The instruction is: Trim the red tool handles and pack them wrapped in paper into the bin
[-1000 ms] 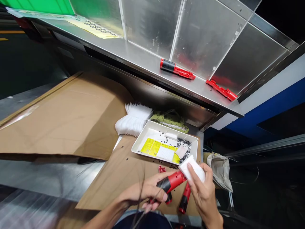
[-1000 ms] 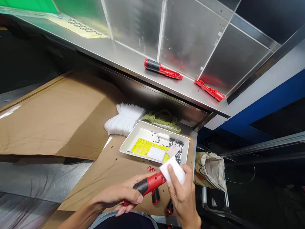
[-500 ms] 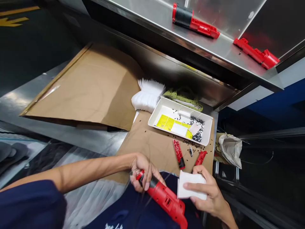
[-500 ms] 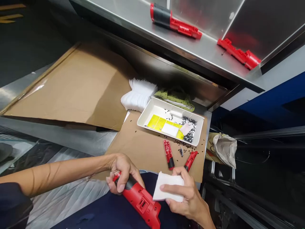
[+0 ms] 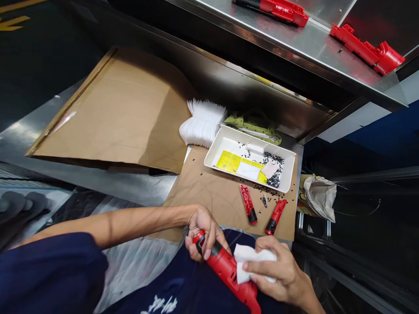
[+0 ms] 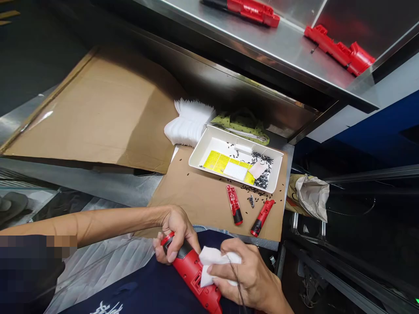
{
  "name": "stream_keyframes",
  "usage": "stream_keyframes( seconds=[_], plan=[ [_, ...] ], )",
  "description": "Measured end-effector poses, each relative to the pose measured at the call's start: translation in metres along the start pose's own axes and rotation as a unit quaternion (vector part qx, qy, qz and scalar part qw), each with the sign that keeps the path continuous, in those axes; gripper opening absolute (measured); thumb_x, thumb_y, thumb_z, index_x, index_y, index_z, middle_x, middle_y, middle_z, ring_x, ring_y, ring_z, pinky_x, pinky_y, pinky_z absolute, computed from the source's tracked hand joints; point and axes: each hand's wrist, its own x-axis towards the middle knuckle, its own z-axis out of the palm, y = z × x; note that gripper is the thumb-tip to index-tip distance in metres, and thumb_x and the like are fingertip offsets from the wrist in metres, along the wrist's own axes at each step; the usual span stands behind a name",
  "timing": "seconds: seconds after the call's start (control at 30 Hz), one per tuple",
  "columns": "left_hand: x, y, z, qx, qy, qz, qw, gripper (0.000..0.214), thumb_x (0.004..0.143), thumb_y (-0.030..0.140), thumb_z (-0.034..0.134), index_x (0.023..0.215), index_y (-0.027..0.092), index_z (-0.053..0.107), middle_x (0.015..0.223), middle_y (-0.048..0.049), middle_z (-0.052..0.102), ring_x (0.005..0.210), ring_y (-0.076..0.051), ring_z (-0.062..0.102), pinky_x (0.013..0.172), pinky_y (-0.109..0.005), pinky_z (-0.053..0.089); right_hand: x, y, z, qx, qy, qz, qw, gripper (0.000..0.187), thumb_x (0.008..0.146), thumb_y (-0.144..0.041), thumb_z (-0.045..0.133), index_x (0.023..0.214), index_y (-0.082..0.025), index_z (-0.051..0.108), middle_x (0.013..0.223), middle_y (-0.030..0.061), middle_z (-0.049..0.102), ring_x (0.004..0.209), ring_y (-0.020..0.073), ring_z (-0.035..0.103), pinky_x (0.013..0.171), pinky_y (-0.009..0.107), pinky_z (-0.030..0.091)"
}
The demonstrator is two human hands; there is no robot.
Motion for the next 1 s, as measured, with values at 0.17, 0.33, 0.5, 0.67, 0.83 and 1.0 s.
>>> stream_keyframes(
  seconds=[0.17, 0.33, 0.5, 0.67, 0.83, 1.0],
  plan=[
    [0.0, 0.002, 0.009, -0.023, 0.076, -0.026, 0.996, 0.05, 0.07, 0.022, 0.075, 0.119, 0.034, 0.07, 0.041, 0.0034, 0.053, 0.02, -0.014, 0.03, 0.016, -0.019, 0.024, -0.002, -0.012, -0.006, -0.025, -0.024, 0.06, 0.998, 0.024, 0.093, -0.026, 0.064, 0.115, -0.031, 0.073, 0.107, 0.0062, 0.068, 0.088, 0.0143, 0.069, 0.074, 0.019, 0.057],
    [0.0, 0.001, 0.009, -0.02, 0.062, -0.034, 0.997, 0.039, 0.07, 0.021, 0.075, 0.107, 0.034, 0.074, 0.041, 0.0034, 0.053, 0.02, -0.014, 0.031, 0.016, -0.018, 0.024, -0.001, -0.006, -0.003, 0.014, -0.042, 0.059, 0.997, 0.019, 0.092, -0.028, 0.065, 0.106, -0.03, 0.076, 0.104, 0.0059, 0.066, 0.091, 0.0167, 0.069, 0.079, 0.024, 0.057],
    [0.001, 0.008, 0.013, -0.028, 0.108, -0.057, 0.992, 0.048, 0.065, 0.019, 0.077, 0.112, 0.028, 0.073, 0.038, 0.0014, 0.053, 0.021, -0.014, 0.033, 0.017, -0.019, 0.025, -0.003, -0.005, -0.006, 0.03, -0.022, 0.074, 0.997, 0.018, 0.095, -0.028, 0.063, 0.108, -0.031, 0.075, 0.104, 0.005, 0.066, 0.086, 0.013, 0.068, 0.075, 0.019, 0.056],
    [0.002, 0.009, 0.015, -0.019, 0.118, -0.069, 0.99, 0.038, 0.06, 0.024, 0.081, 0.098, 0.024, 0.075, 0.037, 0.0027, 0.051, 0.02, -0.013, 0.033, 0.018, -0.017, 0.022, -0.003, -0.007, 0.003, 0.036, -0.026, 0.101, 0.994, 0.019, 0.095, -0.03, 0.06, 0.105, -0.031, 0.077, 0.109, 0.006, 0.064, 0.091, 0.0155, 0.067, 0.08, 0.022, 0.057],
    [0.002, 0.002, 0.012, -0.053, 0.123, -0.04, 0.99, 0.051, 0.062, 0.021, 0.079, 0.112, 0.023, 0.072, 0.038, 0.0032, 0.054, 0.02, -0.013, 0.033, 0.02, -0.015, 0.022, -0.007, -0.009, -0.003, 0.043, 0.002, 0.103, 0.994, 0.02, 0.097, -0.035, 0.058, 0.107, -0.032, 0.076, 0.107, 0.0065, 0.065, 0.089, 0.0153, 0.069, 0.079, 0.021, 0.057],
    [0.003, 0.006, 0.016, -0.05, 0.128, -0.061, 0.989, 0.047, 0.06, 0.017, 0.076, 0.107, 0.021, 0.074, 0.037, 0.0028, 0.053, 0.019, -0.013, 0.032, 0.02, -0.015, 0.02, -0.009, -0.008, -0.001, 0.058, -0.012, 0.113, 0.992, 0.019, 0.095, -0.034, 0.062, 0.107, -0.032, 0.076, 0.111, 0.0064, 0.063, 0.095, 0.017, 0.068, 0.082, 0.023, 0.056]
  ],
)
